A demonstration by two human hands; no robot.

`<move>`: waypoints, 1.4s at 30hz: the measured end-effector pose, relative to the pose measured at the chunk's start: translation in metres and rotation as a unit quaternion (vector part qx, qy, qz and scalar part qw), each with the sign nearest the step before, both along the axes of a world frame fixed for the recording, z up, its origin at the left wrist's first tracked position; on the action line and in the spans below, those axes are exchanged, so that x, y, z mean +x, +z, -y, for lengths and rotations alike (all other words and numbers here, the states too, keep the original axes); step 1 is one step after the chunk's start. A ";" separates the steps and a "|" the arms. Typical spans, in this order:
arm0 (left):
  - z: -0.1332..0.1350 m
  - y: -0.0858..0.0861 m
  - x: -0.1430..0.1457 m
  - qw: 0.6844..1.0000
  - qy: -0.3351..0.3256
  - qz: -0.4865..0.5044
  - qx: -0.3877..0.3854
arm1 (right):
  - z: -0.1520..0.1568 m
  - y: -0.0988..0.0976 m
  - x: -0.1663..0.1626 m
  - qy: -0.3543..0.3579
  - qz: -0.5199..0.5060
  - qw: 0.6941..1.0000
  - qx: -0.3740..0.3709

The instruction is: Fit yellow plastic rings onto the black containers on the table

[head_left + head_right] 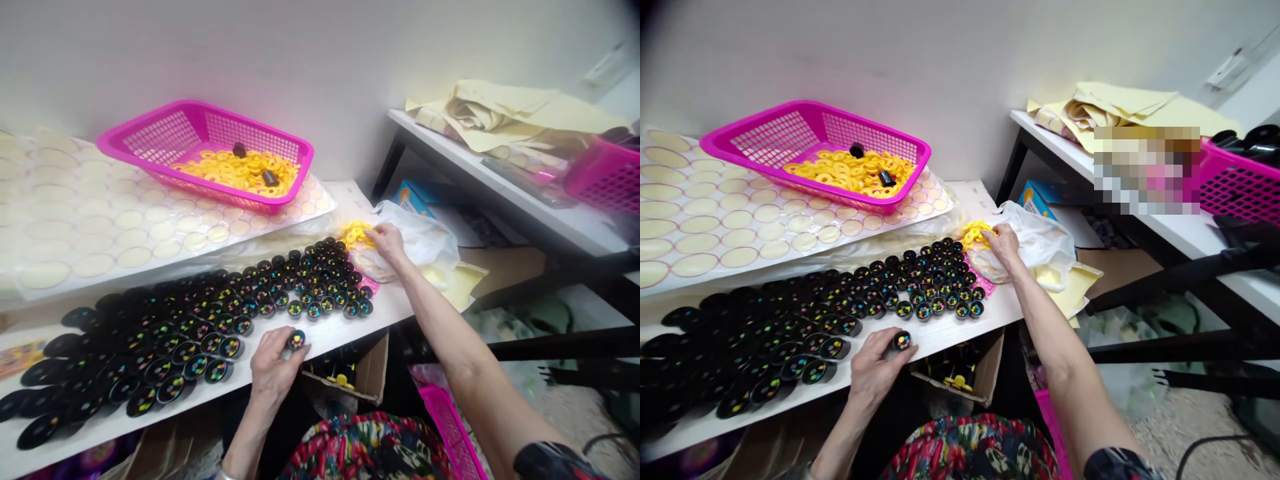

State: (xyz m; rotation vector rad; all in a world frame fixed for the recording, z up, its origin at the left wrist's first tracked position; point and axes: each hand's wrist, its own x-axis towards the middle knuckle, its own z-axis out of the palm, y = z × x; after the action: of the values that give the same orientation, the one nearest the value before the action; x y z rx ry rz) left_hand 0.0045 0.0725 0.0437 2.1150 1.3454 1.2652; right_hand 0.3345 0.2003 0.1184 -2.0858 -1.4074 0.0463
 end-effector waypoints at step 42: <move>0.010 0.004 0.003 0.993 -0.009 0.056 -0.105 | 0.118 0.007 -0.133 0.262 -0.172 0.946 0.079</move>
State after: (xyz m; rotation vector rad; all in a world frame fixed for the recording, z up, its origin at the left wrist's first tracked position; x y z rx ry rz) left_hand 0.0073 0.0629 0.0473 1.8826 1.3455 1.1611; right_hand 0.2019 0.0820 0.1255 -1.4386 -1.6365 0.4742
